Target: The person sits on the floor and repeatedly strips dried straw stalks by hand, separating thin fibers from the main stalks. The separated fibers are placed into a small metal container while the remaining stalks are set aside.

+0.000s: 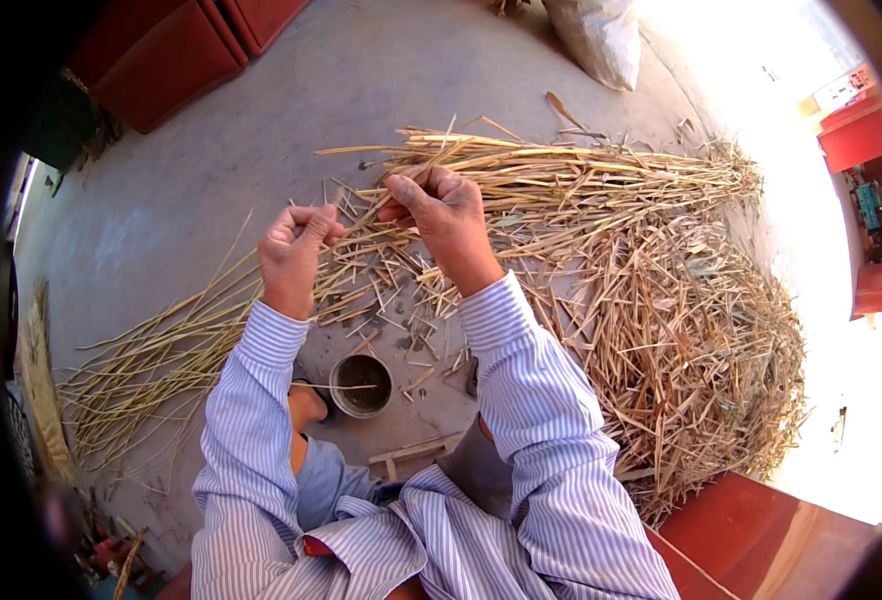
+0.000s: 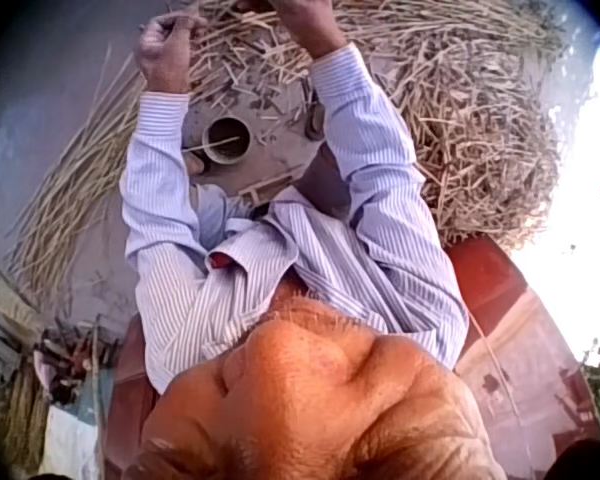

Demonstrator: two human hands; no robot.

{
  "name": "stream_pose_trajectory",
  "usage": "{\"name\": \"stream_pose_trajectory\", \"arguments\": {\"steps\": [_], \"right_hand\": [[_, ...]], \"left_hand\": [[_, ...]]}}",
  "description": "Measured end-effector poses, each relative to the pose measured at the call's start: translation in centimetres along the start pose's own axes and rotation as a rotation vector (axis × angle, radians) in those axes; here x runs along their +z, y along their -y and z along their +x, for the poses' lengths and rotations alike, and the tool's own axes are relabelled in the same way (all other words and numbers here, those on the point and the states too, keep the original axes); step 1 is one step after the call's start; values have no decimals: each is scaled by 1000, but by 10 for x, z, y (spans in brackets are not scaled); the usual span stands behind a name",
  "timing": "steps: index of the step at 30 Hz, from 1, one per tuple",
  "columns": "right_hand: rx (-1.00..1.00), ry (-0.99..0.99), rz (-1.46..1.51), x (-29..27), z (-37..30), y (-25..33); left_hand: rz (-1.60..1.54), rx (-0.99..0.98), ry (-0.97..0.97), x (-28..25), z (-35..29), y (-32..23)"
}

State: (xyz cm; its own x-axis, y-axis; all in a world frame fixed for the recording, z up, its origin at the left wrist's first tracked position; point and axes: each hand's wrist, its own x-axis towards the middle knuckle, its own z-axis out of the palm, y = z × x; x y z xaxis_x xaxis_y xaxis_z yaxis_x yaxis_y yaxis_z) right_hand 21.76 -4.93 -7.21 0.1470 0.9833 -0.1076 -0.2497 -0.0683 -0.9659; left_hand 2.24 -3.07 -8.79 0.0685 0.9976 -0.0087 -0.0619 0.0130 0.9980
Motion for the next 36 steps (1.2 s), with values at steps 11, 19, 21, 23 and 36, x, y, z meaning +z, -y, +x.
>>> {"name": "stream_pose_trajectory", "arguments": {"steps": [11,19,21,23,36], "right_hand": [[-26,67,131,-5,-3,-3],[-47,-135,98,0,-6,0],[-53,-166,66,5,-4,-1],[-55,-181,34,13,-3,-5],[-26,-380,96,-68,16,-7]], "left_hand": [[514,348,326,-6,3,-7],[528,343,177,17,-3,-1],[574,414,144,14,-3,4],[640,513,126,8,-4,6],[920,314,408,-73,-32,4]]}}
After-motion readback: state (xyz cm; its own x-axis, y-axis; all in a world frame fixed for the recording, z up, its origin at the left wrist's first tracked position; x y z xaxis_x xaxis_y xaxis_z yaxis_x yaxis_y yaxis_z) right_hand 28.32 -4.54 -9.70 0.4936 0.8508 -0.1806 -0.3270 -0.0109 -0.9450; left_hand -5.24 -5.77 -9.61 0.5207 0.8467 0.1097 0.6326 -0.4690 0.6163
